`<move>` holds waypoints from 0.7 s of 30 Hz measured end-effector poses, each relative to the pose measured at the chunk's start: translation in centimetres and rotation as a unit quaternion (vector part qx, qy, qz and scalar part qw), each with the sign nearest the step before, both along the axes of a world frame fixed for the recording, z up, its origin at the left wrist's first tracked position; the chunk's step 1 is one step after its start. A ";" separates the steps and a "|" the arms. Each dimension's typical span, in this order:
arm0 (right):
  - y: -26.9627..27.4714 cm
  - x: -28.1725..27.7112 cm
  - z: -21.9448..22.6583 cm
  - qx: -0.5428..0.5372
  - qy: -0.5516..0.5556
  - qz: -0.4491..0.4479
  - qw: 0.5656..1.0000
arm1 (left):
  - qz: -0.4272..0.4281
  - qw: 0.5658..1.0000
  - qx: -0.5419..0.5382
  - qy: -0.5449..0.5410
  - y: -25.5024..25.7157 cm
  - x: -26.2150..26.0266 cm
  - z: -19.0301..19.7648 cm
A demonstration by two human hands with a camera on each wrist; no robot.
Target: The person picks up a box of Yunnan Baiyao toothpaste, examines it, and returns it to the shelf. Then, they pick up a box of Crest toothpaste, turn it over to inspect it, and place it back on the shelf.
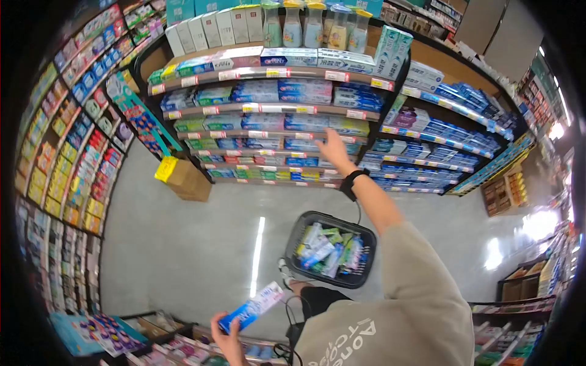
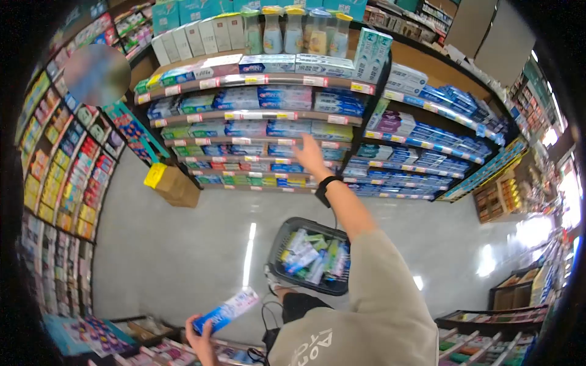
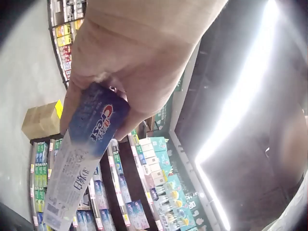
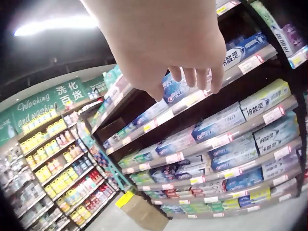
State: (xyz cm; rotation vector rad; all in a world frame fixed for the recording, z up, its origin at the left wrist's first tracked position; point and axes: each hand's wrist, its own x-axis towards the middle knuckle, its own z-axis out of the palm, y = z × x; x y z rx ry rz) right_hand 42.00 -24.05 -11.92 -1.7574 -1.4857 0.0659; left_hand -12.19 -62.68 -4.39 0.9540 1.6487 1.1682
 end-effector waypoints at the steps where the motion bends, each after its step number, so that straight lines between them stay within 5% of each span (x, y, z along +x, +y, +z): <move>1: 2.2 0.7 0.5 0.038 -0.015 -0.006 0.999 | -0.033 0.998 0.021 0.054 2.3 -0.4 -0.1; 9: 14.0 2.6 3.9 0.089 -0.209 -0.096 0.969 | -0.132 0.981 -0.067 0.129 17.0 -0.6 -1.4; 14: 17.5 4.8 4.5 0.080 -0.296 -0.113 0.945 | -0.177 0.978 -0.069 0.089 22.8 -1.4 -5.9; 16: 18.0 5.2 4.8 0.069 -0.305 -0.126 0.941 | -0.250 0.953 -0.077 0.150 23.8 -2.9 -8.6; 21: 18.9 5.7 4.3 0.065 -0.337 -0.145 0.928 | -0.309 0.942 -0.122 0.035 26.4 -4.9 -16.6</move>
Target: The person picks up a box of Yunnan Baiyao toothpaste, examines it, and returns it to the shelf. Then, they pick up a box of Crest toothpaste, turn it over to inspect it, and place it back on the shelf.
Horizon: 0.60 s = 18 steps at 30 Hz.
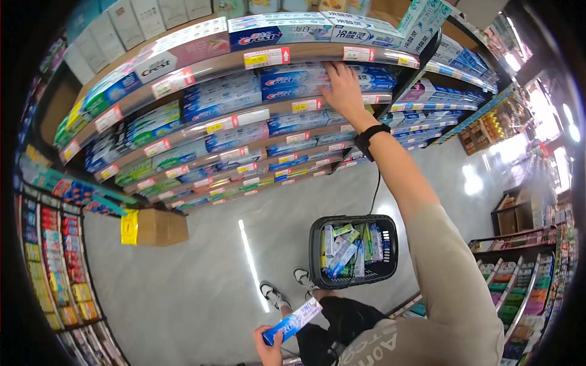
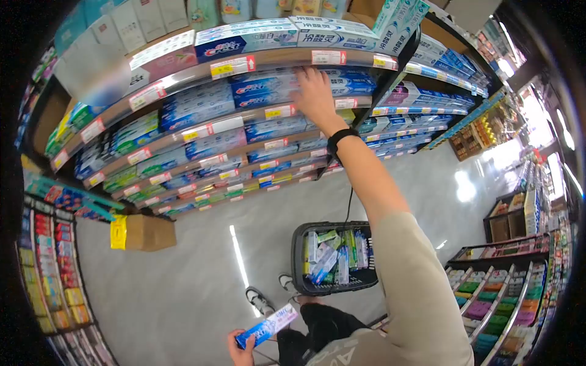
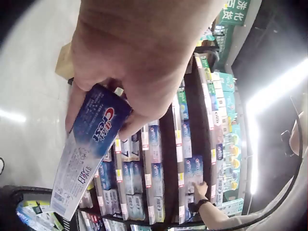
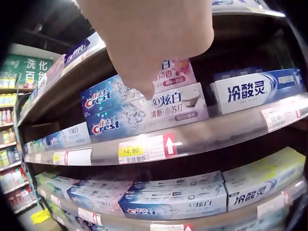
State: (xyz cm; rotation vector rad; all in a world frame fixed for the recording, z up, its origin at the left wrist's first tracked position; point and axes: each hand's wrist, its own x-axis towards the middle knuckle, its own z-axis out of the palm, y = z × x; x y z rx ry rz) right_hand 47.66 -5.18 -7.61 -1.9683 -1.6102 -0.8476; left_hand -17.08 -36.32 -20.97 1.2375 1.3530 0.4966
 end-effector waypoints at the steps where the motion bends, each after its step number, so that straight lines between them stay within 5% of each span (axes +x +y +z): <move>1: -0.2 -0.1 0.1 -0.001 -0.002 -0.002 1.000 | -0.015 1.000 -0.012 -0.018 0.7 -0.3 -1.8; 6: 0.6 0.6 0.0 0.025 -0.017 0.026 0.999 | -0.057 0.995 -0.076 0.015 1.3 0.5 -6.3; 9: 0.5 0.7 -0.2 0.038 -0.039 0.032 0.998 | -0.119 0.991 -0.001 0.059 2.3 1.2 -6.1; 18: 1.2 1.2 0.2 -0.010 -0.043 0.028 0.999 | -0.168 0.986 -0.015 -0.013 4.4 -1.8 -9.0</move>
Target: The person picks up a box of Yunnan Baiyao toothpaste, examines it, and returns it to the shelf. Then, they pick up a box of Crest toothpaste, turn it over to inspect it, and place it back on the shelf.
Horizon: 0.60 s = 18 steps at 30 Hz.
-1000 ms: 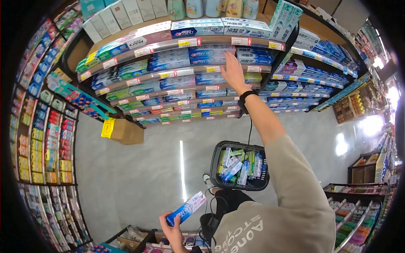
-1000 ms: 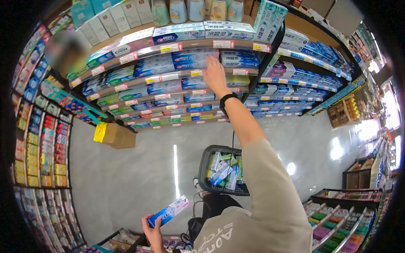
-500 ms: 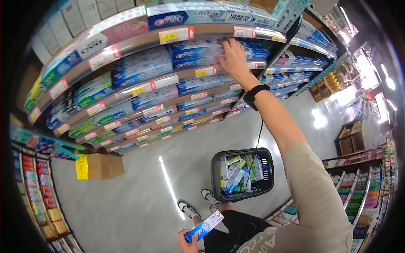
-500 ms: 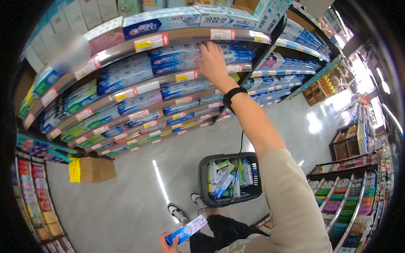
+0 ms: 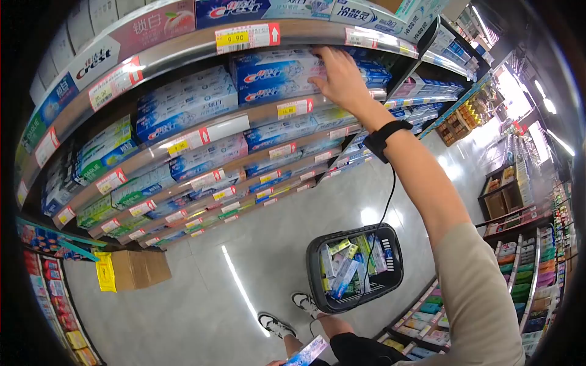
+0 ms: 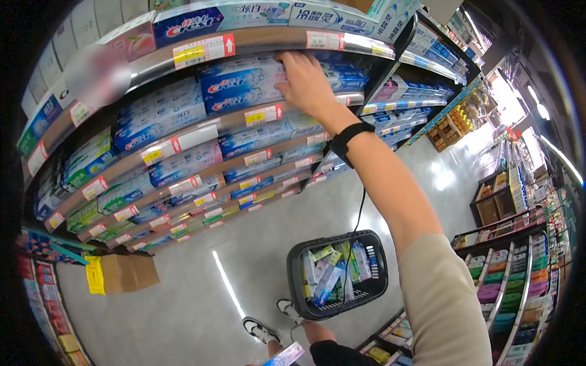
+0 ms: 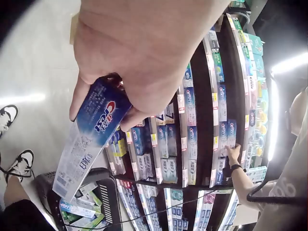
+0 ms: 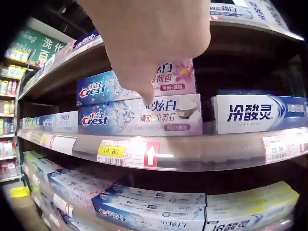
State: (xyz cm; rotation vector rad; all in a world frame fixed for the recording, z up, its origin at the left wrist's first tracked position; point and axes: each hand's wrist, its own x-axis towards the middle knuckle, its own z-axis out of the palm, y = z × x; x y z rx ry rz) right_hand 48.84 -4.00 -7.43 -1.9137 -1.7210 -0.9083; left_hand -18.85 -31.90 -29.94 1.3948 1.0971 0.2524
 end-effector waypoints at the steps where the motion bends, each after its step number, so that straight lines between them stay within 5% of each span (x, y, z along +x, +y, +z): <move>1: 0.0 0.0 0.0 0.006 0.000 0.010 1.000 | -0.002 1.000 0.018 0.011 0.5 0.0 0.3; 4: -0.2 -0.3 0.2 0.012 0.010 0.014 1.000 | -0.009 0.998 0.060 0.035 1.4 0.2 0.8; 10: -3.2 -3.2 -0.8 0.038 -0.024 0.022 0.999 | 0.133 0.988 0.018 0.076 1.0 -0.1 0.7; 18: -11.8 -9.5 -9.3 -0.033 0.055 0.043 0.997 | 0.165 0.982 -0.012 0.094 0.9 -0.6 1.2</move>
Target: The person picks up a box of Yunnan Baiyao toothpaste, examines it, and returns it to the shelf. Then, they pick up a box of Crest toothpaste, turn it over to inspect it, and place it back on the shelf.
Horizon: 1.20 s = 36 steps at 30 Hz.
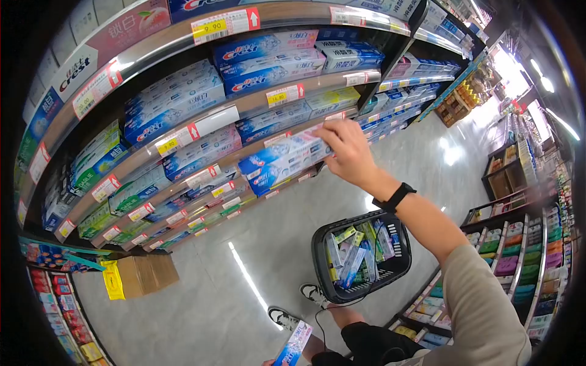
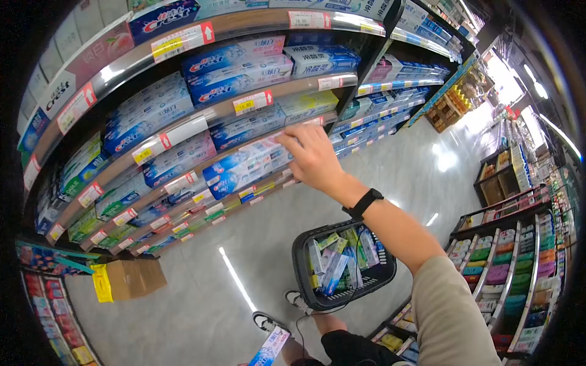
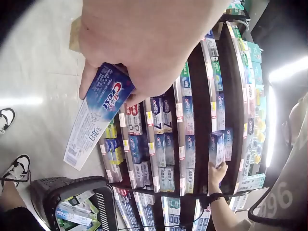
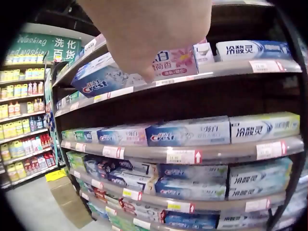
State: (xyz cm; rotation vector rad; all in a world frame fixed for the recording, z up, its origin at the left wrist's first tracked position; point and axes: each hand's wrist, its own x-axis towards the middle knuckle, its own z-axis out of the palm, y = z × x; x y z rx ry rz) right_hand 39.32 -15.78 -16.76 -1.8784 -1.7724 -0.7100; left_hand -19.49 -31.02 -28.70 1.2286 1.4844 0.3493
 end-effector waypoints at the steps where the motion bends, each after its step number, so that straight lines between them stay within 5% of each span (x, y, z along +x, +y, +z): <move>1: -0.3 -0.2 -0.6 -0.004 0.006 0.001 1.000 | 0.007 1.000 -0.022 0.005 0.1 0.0 0.2; 13: 2.3 -2.0 -1.6 -0.013 0.077 -0.023 0.997 | 0.053 0.996 -0.046 -0.059 -0.7 -0.1 -0.6; 16: 4.1 -3.4 -3.1 -0.023 0.112 -0.027 0.993 | -0.018 0.999 0.030 0.021 -0.9 -1.1 -1.5; 19: 6.6 -3.5 -3.8 -0.018 0.082 -0.018 0.996 | 0.005 0.993 0.087 0.077 -1.8 -1.0 -1.9; 23: 10.0 -3.9 -5.4 -0.028 0.098 -0.039 0.994 | 0.049 0.998 -0.025 -0.005 -2.4 -2.8 -3.3; 29: 15.2 -5.2 -6.4 -0.023 0.112 -0.039 0.993 | 0.070 0.995 0.060 0.040 -1.5 -1.6 -2.6; 36: 19.9 -4.0 -8.4 -0.036 0.108 -0.039 0.993 | 0.176 0.984 -0.013 0.007 -1.7 -1.4 -2.0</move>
